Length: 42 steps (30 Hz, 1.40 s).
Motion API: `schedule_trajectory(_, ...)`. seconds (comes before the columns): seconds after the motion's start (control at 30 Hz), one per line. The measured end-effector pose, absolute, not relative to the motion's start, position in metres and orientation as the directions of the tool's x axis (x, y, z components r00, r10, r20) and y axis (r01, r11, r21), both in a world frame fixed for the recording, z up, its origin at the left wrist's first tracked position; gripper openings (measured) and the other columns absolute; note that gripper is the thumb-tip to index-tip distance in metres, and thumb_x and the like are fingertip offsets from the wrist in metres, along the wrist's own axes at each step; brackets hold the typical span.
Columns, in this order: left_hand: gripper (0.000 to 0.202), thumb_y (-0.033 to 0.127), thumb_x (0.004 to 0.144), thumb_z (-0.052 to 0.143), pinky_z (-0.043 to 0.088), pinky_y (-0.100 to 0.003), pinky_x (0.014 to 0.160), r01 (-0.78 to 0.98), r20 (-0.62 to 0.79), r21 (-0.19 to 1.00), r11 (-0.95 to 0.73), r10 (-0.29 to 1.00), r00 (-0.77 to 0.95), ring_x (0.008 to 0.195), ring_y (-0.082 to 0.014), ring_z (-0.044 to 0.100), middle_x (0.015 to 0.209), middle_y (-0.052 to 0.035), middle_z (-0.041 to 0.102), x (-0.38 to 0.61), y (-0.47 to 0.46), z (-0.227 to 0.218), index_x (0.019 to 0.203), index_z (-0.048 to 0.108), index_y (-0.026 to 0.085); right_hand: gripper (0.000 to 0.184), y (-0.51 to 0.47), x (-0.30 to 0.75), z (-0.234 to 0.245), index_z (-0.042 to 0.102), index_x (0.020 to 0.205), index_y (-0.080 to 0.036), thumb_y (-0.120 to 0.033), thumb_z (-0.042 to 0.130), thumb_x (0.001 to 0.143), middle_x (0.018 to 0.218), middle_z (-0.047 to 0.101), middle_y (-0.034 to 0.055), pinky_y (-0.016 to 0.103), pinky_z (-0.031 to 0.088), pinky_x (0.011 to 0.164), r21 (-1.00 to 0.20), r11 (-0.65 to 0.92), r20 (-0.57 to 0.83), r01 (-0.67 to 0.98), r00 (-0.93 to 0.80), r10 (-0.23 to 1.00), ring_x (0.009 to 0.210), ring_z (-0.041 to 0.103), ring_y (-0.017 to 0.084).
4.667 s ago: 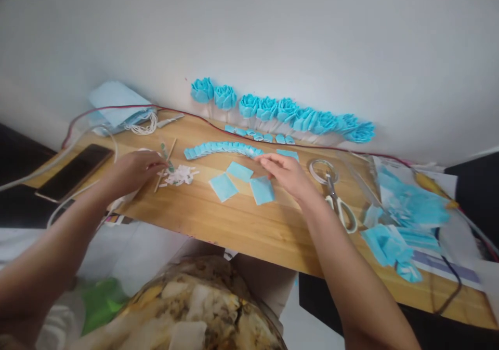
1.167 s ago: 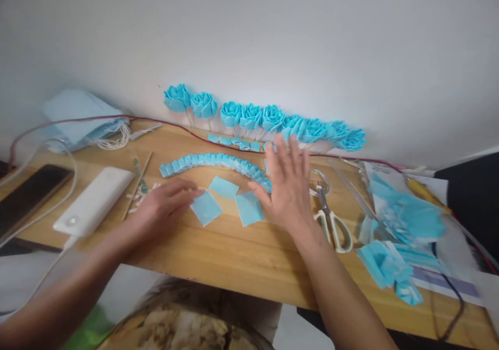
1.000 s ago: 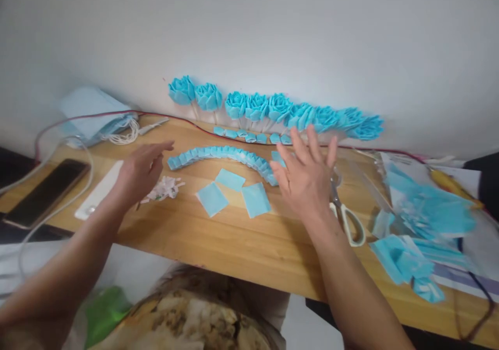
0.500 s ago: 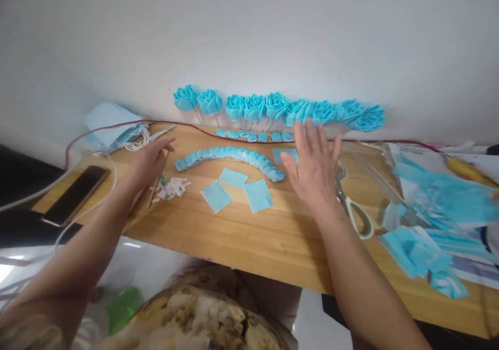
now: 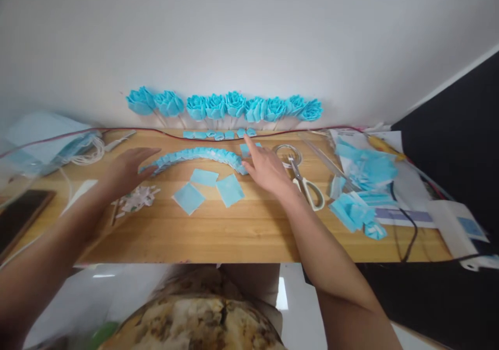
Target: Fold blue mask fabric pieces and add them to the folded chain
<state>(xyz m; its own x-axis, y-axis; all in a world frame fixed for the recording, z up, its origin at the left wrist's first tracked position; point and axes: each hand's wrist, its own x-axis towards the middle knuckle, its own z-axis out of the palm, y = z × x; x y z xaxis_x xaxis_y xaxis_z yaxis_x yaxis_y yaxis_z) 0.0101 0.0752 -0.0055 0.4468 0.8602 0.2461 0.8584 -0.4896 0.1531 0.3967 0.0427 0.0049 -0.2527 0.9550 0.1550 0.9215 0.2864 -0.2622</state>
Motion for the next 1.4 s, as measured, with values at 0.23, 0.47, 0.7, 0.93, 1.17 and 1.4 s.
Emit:
schedule_trajectory(0.23,0.063,0.04,0.087,0.057,0.041,-0.047,0.11,0.89,0.099,0.069,-0.45,0.891,0.443,0.133,-0.0327,0.05,0.147,-0.0147,0.051,0.024,0.095,-0.015,0.146,0.045,0.02,0.074,0.043,0.388,-0.002,0.023,0.158,-0.018,-0.031,0.057,0.094,0.126,0.068,0.0155,0.044,0.048,0.092,-0.154,0.304,0.091,0.94,-0.293,0.952,0.114,0.062,0.034)
schedule_trajectory(0.47,0.067,0.038,0.088,0.058,0.04,-0.046,0.11,0.898,0.059,0.033,-0.438,0.898,0.436,0.132,-0.0334,0.05,0.146,-0.0158,0.053,0.041,0.106,-0.019,0.149,0.041,0.016,0.073,0.043,0.385,-0.006,0.03,0.155,-0.018,-0.04,0.059,0.092,0.132,0.063,0.0173,0.046,0.048,0.092,-0.111,0.317,0.076,0.942,-0.31,0.948,0.117,0.06,0.035)
schedule_trajectory(0.7,0.062,0.028,0.09,0.051,0.043,-0.05,0.107,0.911,0.035,0.037,-0.411,0.911,0.41,0.128,-0.0361,0.053,0.141,-0.0139,0.056,0.049,0.116,-0.016,0.15,0.041,0.021,0.071,0.043,0.384,-0.009,0.029,0.156,-0.02,-0.035,0.056,0.093,0.133,0.063,0.0174,0.045,0.048,0.09,-0.127,0.305,0.068,0.944,-0.298,0.952,0.114,0.06,0.035)
schedule_trajectory(0.93,0.065,0.045,0.093,0.048,0.034,-0.05,0.116,0.849,0.122,0.107,-0.518,0.854,0.506,0.14,-0.0342,0.042,0.152,-0.0169,0.046,0.046,0.106,0.002,0.149,0.039,0.013,0.056,0.051,0.413,0.002,0.031,0.156,-0.021,-0.039,0.03,0.103,0.132,0.066,0.0119,0.041,0.048,0.092,-0.346,0.235,0.266,0.908,-0.145,0.953,0.114,0.063,0.029)
schedule_trajectory(1.17,0.05,0.045,0.093,0.053,0.037,-0.052,0.117,0.749,0.412,0.271,-0.604,0.776,0.477,0.136,-0.03,0.049,0.146,-0.0001,0.054,0.042,0.055,0.031,0.142,0.047,0.037,0.053,0.051,0.41,0.001,0.035,0.154,-0.015,-0.023,0.028,0.102,0.121,0.072,0.0146,0.037,0.048,0.085,-0.161,0.169,0.158,0.972,-0.144,0.977,0.104,0.066,0.028)
schedule_trajectory(1.4,0.052,0.046,0.092,0.047,0.053,-0.044,0.096,0.814,0.287,0.473,-0.339,0.932,0.221,0.106,-0.025,0.064,0.134,-0.0092,0.063,0.006,0.049,0.036,0.139,0.053,0.023,0.055,0.061,0.412,-0.021,0.042,0.147,-0.005,-0.007,0.032,0.093,0.124,0.068,0.0209,0.039,0.047,0.091,-0.055,0.268,0.13,0.962,-0.26,0.957,0.112,0.062,0.03)
